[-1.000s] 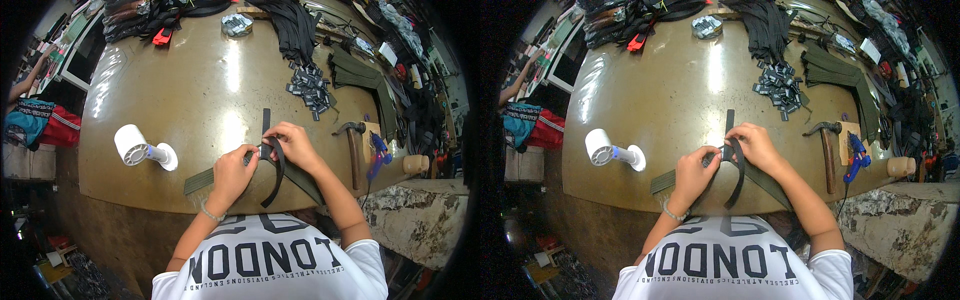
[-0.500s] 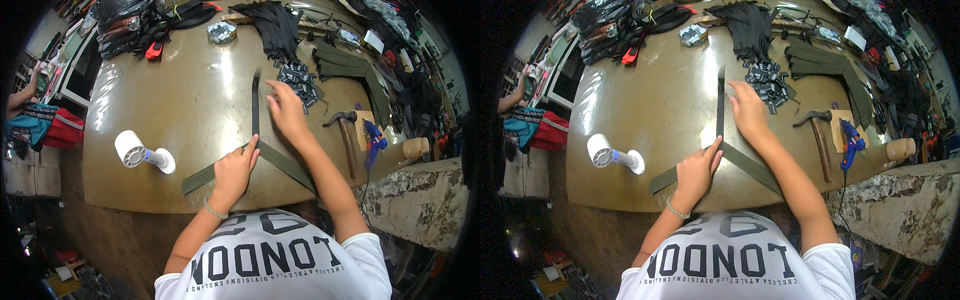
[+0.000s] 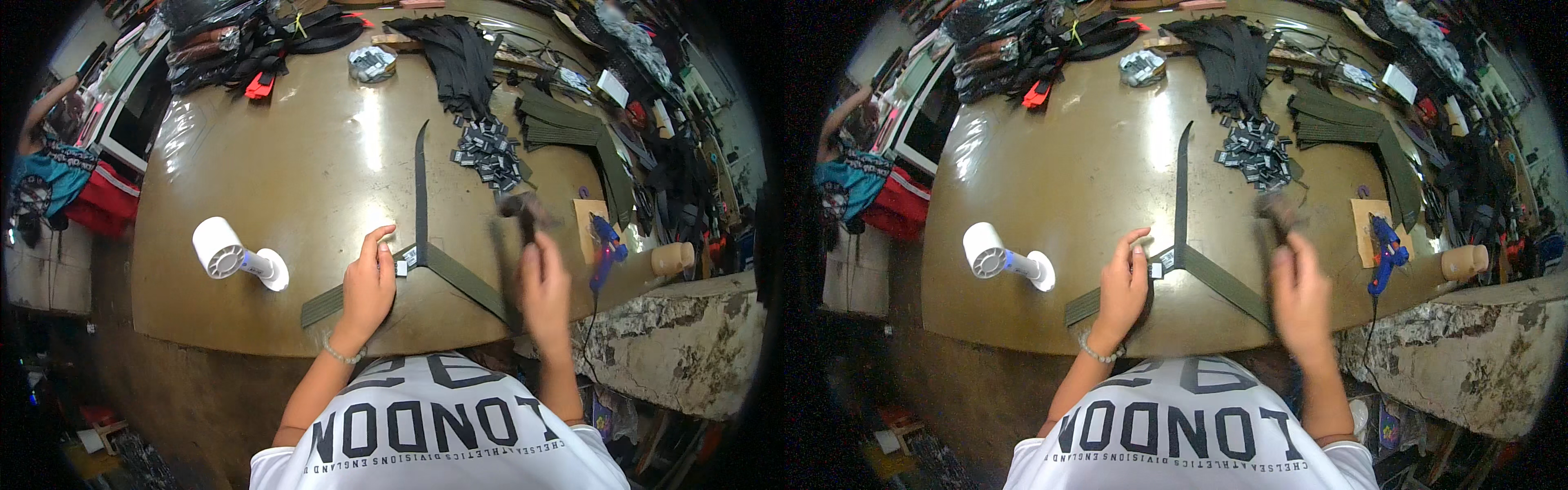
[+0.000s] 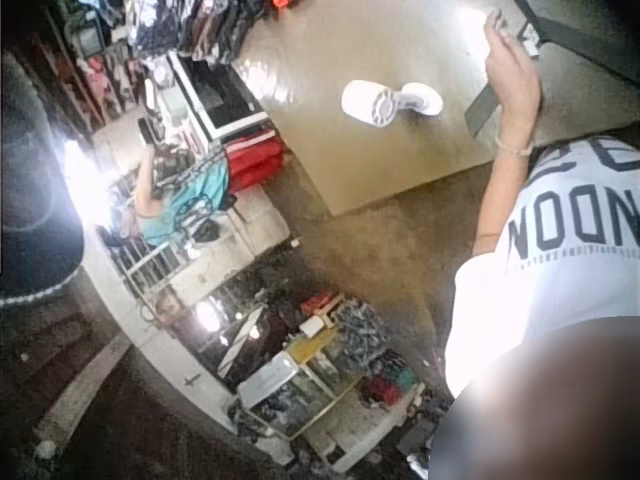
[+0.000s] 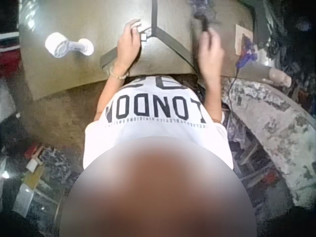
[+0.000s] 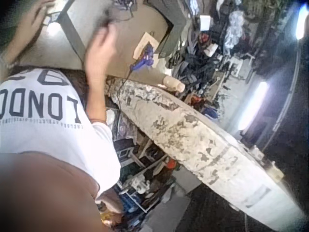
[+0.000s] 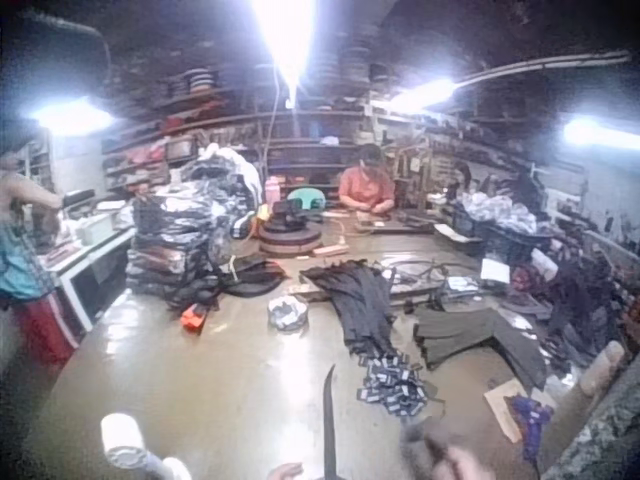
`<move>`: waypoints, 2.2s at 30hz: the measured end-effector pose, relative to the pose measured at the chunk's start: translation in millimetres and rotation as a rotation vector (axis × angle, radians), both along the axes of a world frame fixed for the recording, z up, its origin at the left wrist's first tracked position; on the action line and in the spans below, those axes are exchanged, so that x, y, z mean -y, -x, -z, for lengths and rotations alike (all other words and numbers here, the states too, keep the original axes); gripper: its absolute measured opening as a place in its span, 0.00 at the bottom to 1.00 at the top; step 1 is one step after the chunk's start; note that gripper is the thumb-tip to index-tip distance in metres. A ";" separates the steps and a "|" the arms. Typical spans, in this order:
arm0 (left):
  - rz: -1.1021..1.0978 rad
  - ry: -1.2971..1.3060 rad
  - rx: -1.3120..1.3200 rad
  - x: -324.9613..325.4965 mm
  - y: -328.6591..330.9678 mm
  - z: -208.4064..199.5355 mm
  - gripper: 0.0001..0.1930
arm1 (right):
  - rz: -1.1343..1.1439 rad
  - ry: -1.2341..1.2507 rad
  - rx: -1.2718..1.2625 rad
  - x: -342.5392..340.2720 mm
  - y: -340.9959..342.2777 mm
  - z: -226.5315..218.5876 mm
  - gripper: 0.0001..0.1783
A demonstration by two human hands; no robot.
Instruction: The person cuts green fabric strips with scissors, ties them with a yellow string, and then uses a hot glue gun to attach small black rectangular pieces to the fabric strips. They repeat the gluing and attaching process for multiple strips.
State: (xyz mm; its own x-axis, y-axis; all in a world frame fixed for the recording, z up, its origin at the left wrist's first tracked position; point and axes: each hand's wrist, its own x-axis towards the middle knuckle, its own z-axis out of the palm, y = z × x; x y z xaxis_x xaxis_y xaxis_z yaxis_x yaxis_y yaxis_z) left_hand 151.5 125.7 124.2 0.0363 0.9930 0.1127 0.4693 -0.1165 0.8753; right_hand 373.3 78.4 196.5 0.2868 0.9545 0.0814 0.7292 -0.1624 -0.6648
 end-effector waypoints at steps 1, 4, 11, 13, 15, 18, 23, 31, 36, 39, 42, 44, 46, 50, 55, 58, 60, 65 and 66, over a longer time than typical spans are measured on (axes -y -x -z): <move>-0.018 0.005 0.039 0.0 0.8 -1.5 0.13 | 0.063 0.286 -0.109 6.3 21.9 -4.4 0.19; -0.003 0.049 0.023 1.4 0.9 -4.6 0.12 | -0.319 0.403 -0.047 0.0 48.9 0.1 0.19; 0.028 0.059 0.125 2.5 5.7 2.2 0.12 | -0.308 0.058 -0.056 12.4 37.9 22.4 0.16; 0.039 0.029 0.128 1.6 6.1 3.8 0.12 | -0.288 0.296 -0.057 15.1 39.5 26.9 0.16; 0.059 -0.039 0.040 0.7 4.3 3.8 0.12 | -0.268 0.245 -0.041 13.2 33.0 33.0 0.17; 0.095 -0.100 -0.214 2.2 -1.8 0.9 0.14 | -0.092 0.122 -0.086 13.7 11.0 44.3 0.22; 0.231 -0.248 -0.334 3.0 -19.9 -1.1 0.14 | 0.215 -0.100 0.093 14.8 -40.1 57.8 0.21; 0.099 -0.112 -0.079 -75.3 5.5 -33.8 0.08 | 0.337 -0.046 -0.050 24.5 -80.1 66.0 0.21; -0.449 -0.254 -0.807 -148.8 56.7 -26.8 0.17 | 0.320 -0.010 -0.043 21.9 -78.8 64.1 0.21; -0.348 -0.196 -0.812 -159.6 55.9 -1.3 0.19 | 0.326 -0.062 0.005 16.5 -77.0 63.3 0.21; -0.376 -0.061 -0.760 -164.6 62.8 9.1 0.19 | 0.360 -0.081 0.145 15.4 -83.8 62.4 0.20; -0.438 -0.132 -0.726 -164.4 64.8 9.9 0.17 | 0.389 -0.035 0.347 15.0 -93.4 58.8 0.19; -0.349 -0.116 -0.650 -161.5 60.5 8.2 0.16 | 0.374 0.038 0.447 6.5 -102.5 51.6 0.19; -0.125 -0.202 -0.352 -150.4 29.8 -0.5 0.15 | 0.198 -0.335 0.557 -60.4 -99.8 34.3 0.19; 0.038 -0.048 -0.289 -112.0 6.9 -23.9 0.23 | -0.065 -0.252 0.325 -218.9 -68.7 43.9 0.18; 0.258 0.224 0.004 -77.4 22.9 -35.8 0.23 | -0.029 0.008 0.377 -268.8 -68.6 61.8 0.20; 0.431 0.361 0.116 -55.6 37.7 -40.3 0.22 | -0.012 0.086 0.344 -280.6 -72.7 66.0 0.20; 0.484 0.450 0.351 -27.4 42.7 -39.8 0.19 | 0.011 -0.161 -0.064 -259.4 -65.6 31.9 0.14; 0.497 0.395 0.355 -26.0 38.8 -39.4 0.19 | -0.017 -0.080 -0.860 -245.7 -58.1 23.1 0.10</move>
